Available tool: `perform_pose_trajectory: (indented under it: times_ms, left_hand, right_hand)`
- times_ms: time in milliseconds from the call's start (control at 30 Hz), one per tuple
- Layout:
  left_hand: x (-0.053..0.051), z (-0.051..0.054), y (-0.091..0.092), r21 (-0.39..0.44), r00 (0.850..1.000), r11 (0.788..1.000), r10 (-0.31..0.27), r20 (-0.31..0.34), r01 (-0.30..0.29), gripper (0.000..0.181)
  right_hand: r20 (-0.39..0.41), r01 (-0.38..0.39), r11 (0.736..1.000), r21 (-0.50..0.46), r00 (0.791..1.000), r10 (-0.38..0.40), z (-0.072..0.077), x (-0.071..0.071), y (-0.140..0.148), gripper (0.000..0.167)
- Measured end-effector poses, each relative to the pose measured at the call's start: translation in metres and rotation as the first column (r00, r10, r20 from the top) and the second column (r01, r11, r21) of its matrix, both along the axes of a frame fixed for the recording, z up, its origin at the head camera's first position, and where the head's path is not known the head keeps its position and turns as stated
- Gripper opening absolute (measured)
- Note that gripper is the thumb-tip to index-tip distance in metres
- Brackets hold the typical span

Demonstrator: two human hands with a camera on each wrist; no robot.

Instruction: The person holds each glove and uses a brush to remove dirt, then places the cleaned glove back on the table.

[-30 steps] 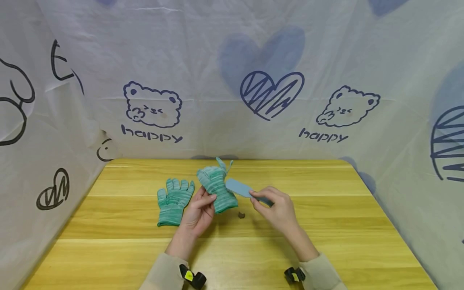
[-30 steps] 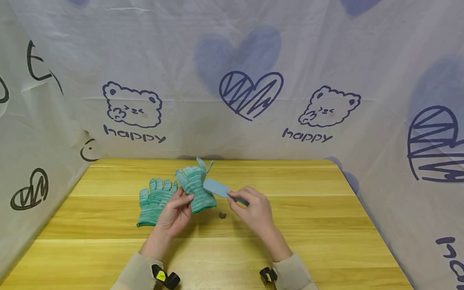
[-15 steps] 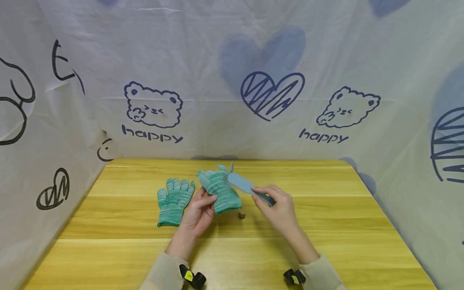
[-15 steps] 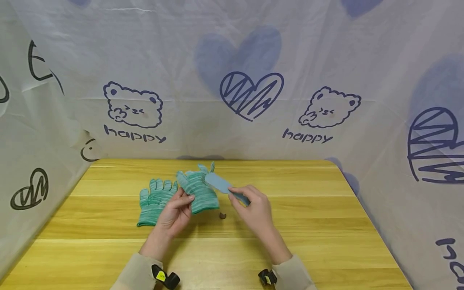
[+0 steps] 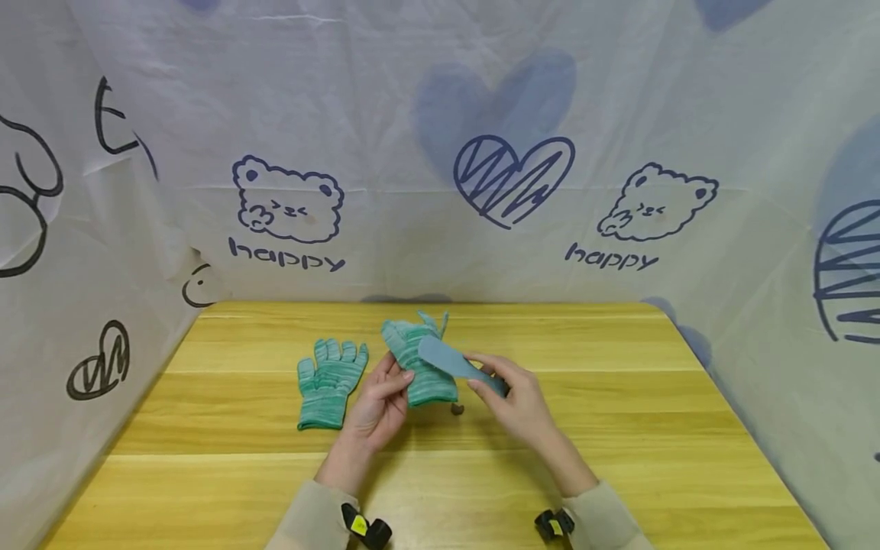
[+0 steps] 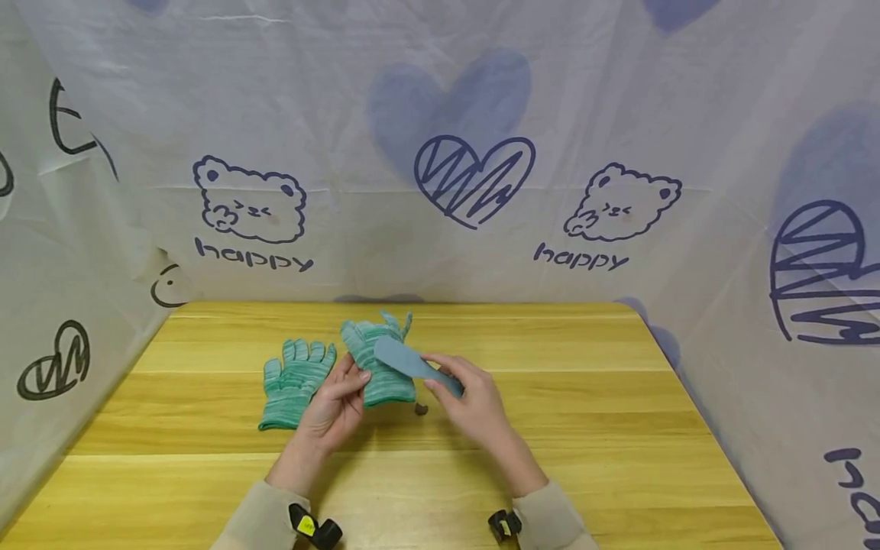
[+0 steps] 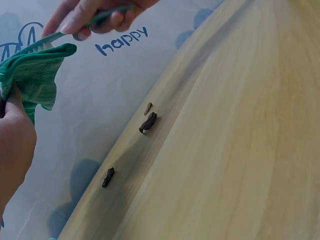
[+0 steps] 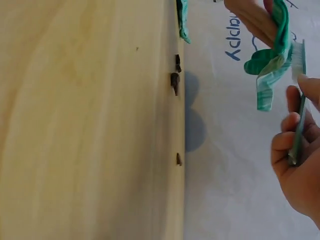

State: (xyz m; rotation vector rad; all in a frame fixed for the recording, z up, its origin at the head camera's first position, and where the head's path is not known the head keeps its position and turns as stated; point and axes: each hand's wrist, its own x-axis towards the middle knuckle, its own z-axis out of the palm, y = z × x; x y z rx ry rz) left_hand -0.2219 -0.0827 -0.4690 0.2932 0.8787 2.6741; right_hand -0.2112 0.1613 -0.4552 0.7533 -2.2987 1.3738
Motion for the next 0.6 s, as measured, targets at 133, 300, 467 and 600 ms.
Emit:
perform_pose_trajectory:
  times_ms: [133, 300, 467, 600]
  left_hand:
    - [0.0005, -0.0006, -0.0009, 0.007, 1.000, 1.000, 0.006, 0.020, -0.006, 0.084]
    - [0.0005, -0.0005, -0.0012, 0.000, 1.000, 1.000, 0.010, 0.029, -0.010, 0.084]
    - [0.0002, -0.0015, -0.0012, -0.006, 1.000, 1.000, 0.014, 0.007, -0.014, 0.082]
    - [0.0009, -0.0019, -0.0012, 0.004, 1.000, 1.000, 0.020, -0.017, -0.020, 0.080]
  right_hand:
    - [0.102, 0.006, 0.999, 0.031, 0.995, -0.009, -0.0024, -0.0021, 0.0020, 0.037]
    - [0.131, 0.014, 0.999, 0.046, 0.991, -0.020, -0.0056, -0.0044, 0.0045, 0.037]
    - [0.149, 0.034, 0.998, 0.054, 0.988, -0.041, -0.0055, -0.0052, 0.0071, 0.037]
    - [0.133, 0.051, 0.997, 0.059, 0.989, -0.059, -0.0054, -0.0068, 0.0097, 0.037]
